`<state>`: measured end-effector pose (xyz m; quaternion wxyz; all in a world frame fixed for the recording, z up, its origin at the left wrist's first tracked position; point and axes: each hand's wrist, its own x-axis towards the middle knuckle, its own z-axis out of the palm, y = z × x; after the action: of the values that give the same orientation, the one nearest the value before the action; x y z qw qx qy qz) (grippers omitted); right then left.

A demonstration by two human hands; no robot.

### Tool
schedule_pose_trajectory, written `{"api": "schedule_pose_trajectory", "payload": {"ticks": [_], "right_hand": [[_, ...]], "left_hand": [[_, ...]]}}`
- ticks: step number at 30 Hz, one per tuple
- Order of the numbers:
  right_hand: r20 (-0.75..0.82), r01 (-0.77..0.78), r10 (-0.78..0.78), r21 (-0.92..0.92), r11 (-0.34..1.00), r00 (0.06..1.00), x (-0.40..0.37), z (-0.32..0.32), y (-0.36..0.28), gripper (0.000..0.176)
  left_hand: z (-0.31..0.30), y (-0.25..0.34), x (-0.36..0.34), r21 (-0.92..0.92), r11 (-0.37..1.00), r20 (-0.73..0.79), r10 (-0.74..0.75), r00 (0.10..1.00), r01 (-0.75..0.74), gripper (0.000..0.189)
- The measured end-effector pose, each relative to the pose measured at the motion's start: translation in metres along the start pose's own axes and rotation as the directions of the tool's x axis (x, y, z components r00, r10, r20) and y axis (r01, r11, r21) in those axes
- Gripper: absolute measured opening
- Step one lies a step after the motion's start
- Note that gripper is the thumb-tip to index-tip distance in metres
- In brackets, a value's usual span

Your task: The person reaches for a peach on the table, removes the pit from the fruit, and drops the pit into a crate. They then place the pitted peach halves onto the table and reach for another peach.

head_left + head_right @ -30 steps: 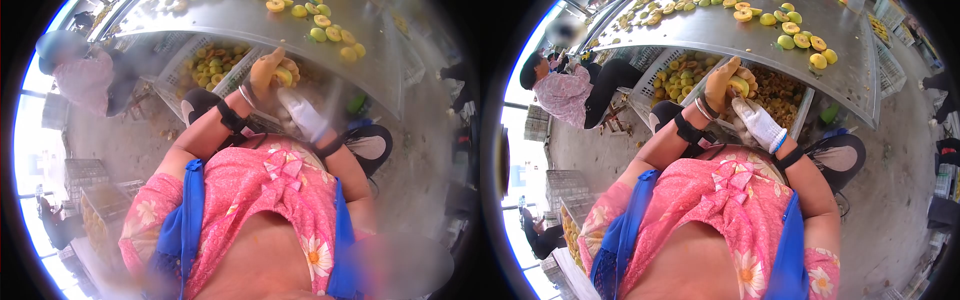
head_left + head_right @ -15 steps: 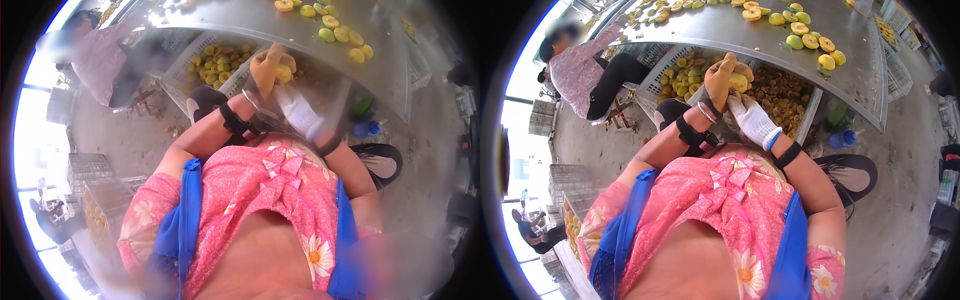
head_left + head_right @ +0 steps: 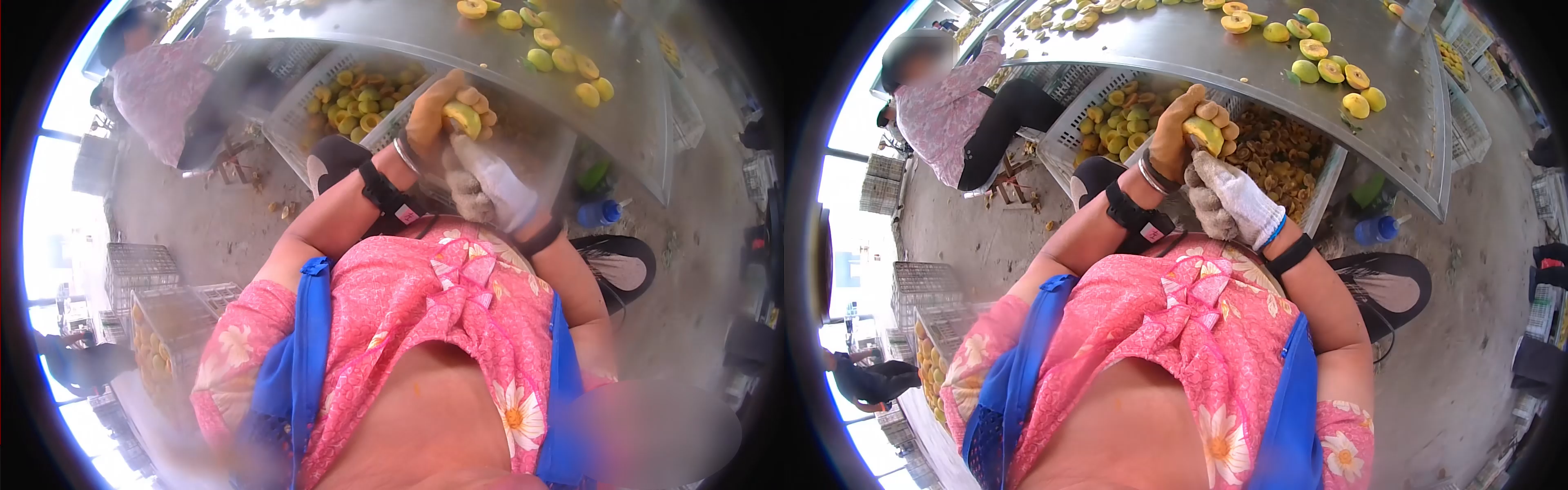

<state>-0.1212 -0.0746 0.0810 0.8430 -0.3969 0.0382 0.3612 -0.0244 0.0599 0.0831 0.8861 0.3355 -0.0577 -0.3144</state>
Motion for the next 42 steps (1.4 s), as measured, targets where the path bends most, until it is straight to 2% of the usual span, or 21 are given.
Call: {"api": "schedule_pose_trajectory", "payload": {"ticks": [2,5,9,11,13,15,16,18,19,20,21,22,23,24,27,30,33,38,41,42], "right_hand": [[0.032,-0.009,0.008,0.046,0.999,0.999,0.003,-0.003,0.002,0.032],[-0.058,0.028,-0.031,-0.046,0.999,0.998,0.006,-0.001,0.001,0.031],[-0.164,0.185,-0.246,-0.319,0.929,0.955,0.009,0.003,0.011,0.03],[-0.163,0.273,-0.391,-0.482,0.833,0.906,0.014,-0.002,0.017,0.031],[-0.168,0.293,-0.464,-0.581,0.759,0.87,0.016,0.0,0.018,0.032],[-0.065,0.441,-0.679,-0.714,0.544,0.731,0.026,-0.004,0.023,0.034],[0.056,0.545,-0.815,-0.769,0.333,0.577,0.039,-0.006,0.026,0.035],[0.053,0.53,-0.796,-0.773,0.35,0.603,0.04,-0.015,0.028,0.036],[-0.069,0.401,-0.63,-0.716,0.572,0.773,0.019,-0.001,0.017,0.036],[-0.166,0.227,-0.413,-0.626,0.746,0.896,0.006,0.005,0.01,0.036],[-0.154,0.161,-0.244,-0.418,0.894,0.957,0.004,-0.001,0.007,0.036],[-0.098,0.058,-0.077,-0.188,0.98,0.992,0.003,-0.005,0.003,0.036],[0.0,-0.075,0.075,0.044,0.996,0.997,0.003,-0.006,0.0,0.036],[-0.028,-0.091,0.095,0.105,0.99,0.995,0.002,-0.002,0.002,0.036],[0.109,-0.137,0.114,0.243,0.96,0.988,0.002,-0.003,0.003,0.037],[0.091,-0.136,0.116,0.258,0.957,0.989,0.002,0.009,0.0,0.05],[0.191,-0.118,0.065,0.277,0.954,0.979,0.006,-0.006,0.008,0.036],[-0.073,-0.065,0.07,0.058,0.996,0.995,-0.005,0.012,0.005,0.033],[-0.115,-0.025,0.015,-0.084,0.996,0.993,-0.008,0.008,0.007,0.031],[-0.111,-0.009,-0.006,-0.133,0.991,0.994,-0.01,0.002,0.007,0.03]], "left_hand": [[-0.005,-0.002,0.002,-0.079,0.997,0.037,-0.014,0.999,0.017,0.04],[-0.01,-0.004,0.007,-0.093,0.996,0.03,0.01,1.0,-0.007,0.039],[-0.012,-0.008,0.006,-0.078,0.997,0.018,0.028,0.999,-0.027,0.039],[-0.011,-0.01,0.005,-0.024,0.999,-0.006,0.043,0.999,-0.043,0.039],[-0.008,-0.009,0.005,0.001,0.999,-0.004,0.05,0.999,-0.05,0.04],[-0.006,-0.008,0.004,0.031,0.998,-0.016,0.06,0.998,-0.06,0.04],[-0.005,-0.009,0.004,0.049,0.997,-0.028,0.066,0.997,-0.064,0.04],[-0.005,-0.008,0.005,0.066,0.996,-0.05,0.069,0.996,-0.065,0.04],[-0.005,-0.01,0.005,0.066,0.996,-0.062,0.065,0.996,-0.061,0.04],[-0.006,-0.01,0.005,0.066,0.996,-0.074,0.062,0.995,-0.057,0.04],[-0.008,-0.012,0.004,0.025,0.999,-0.055,0.041,0.998,-0.04,0.04],[-0.01,-0.013,0.003,-0.014,1.0,-0.038,0.02,0.999,-0.021,0.04],[-0.011,-0.013,0.001,-0.052,0.999,-0.022,-0.001,1.0,0.0,0.04],[-0.012,-0.013,0.001,-0.062,0.998,-0.019,-0.012,1.0,0.011,0.04],[-0.006,-0.012,0.0,-0.087,0.996,-0.004,-0.031,1.0,0.031,0.04],[-0.006,-0.009,0.002,-0.085,0.996,0.004,-0.038,0.999,0.039,0.04],[-0.004,-0.008,-0.001,-0.062,0.997,-0.012,-0.039,0.999,0.038,0.041],[-0.001,-0.009,-0.007,0.066,0.998,0.034,0.005,0.999,-0.007,0.047],[-0.01,-0.007,-0.009,0.335,0.932,0.211,0.069,0.975,-0.138,0.052],[-0.014,-0.008,-0.006,0.395,0.909,0.217,0.047,0.975,-0.131,0.052]]}}
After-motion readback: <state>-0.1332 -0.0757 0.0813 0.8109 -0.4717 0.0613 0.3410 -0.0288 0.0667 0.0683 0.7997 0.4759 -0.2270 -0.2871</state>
